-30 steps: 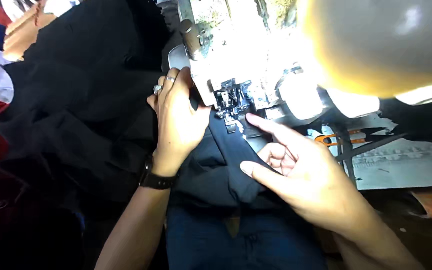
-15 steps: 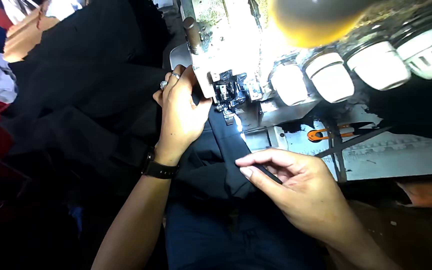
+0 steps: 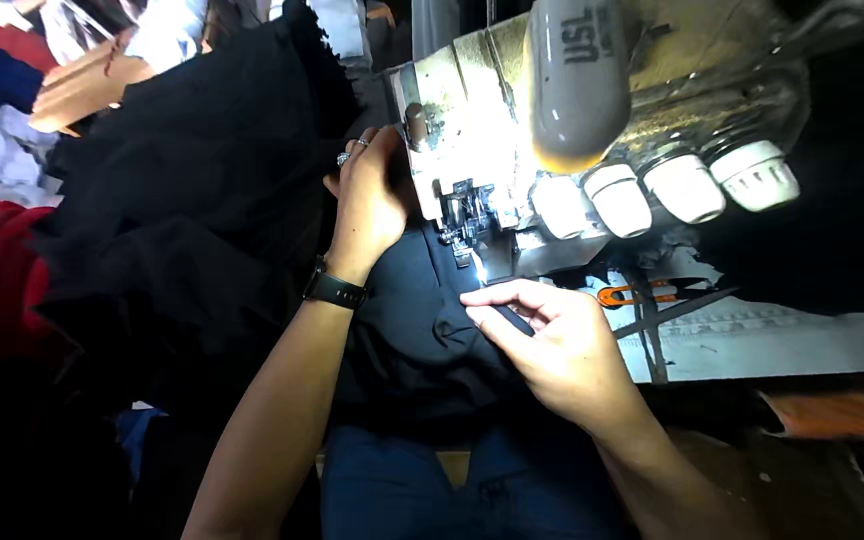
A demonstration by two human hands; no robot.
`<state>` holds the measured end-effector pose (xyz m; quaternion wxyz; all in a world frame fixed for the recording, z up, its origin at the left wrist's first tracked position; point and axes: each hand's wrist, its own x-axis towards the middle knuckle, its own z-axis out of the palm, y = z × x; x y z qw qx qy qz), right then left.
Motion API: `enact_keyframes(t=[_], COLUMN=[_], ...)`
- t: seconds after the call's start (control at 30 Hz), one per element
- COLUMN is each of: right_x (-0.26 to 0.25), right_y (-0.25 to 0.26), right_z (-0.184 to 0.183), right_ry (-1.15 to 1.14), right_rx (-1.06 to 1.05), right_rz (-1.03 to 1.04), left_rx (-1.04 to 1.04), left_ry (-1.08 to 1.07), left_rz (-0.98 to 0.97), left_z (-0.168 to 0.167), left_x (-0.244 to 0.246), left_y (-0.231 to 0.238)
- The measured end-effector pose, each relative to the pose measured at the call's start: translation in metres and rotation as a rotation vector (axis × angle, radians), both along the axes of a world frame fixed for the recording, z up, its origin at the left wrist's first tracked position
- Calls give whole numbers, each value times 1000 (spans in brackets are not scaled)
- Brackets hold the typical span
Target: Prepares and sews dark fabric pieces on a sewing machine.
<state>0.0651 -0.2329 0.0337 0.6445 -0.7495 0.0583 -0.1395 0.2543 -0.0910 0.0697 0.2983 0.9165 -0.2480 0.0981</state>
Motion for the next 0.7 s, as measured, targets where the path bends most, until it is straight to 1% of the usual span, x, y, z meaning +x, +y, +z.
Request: enact_keyframes(t=[0.1,0.17,0.2,0.27,0.3,0.33,0.4,0.43,0.5,0.57,0.6,0.63,0.7], right_x=[5,8,9,11,12,12,12,13,14,8,-1,-11,-31], right_y=[1,2,2,2,1,0,-3,-3,1,-2,-5,-7,-6], right_z=[0,1,2,3,3,4,5,6,11,20,27,32,34], right_ry=[1,6,14,18,10,7,14,26,94,196,232,233,119], right_rx=[-11,-56,-89,-127,-123,-116,-121,-130,-156,-268,-341,-415,-537], right_rz=[-25,-53,-64,-78,-74,-66,-41,-39,-67,-96,-111,-142,-209], left_rx=[-32,-5,27,130,180,227,266,217,6,-140,-168,-170,-190], left_ry=[8,47,40,66,76,77,110,81,-15,-41,-26,-1,24], left_rz=[-17,-67,-116,-198,-239,-294,-351,-367,-406,-448,-472,-485,-463], left_z=[1,16,28,58,66,66,47,34,16,20,27,33,40], left_x=[7,1,-10,-55,-73,-84,-92,-90,-87,-93,-97,-98,-100], left_y=[3,19,34,72,89,104,121,125,131,128,125,120,108])
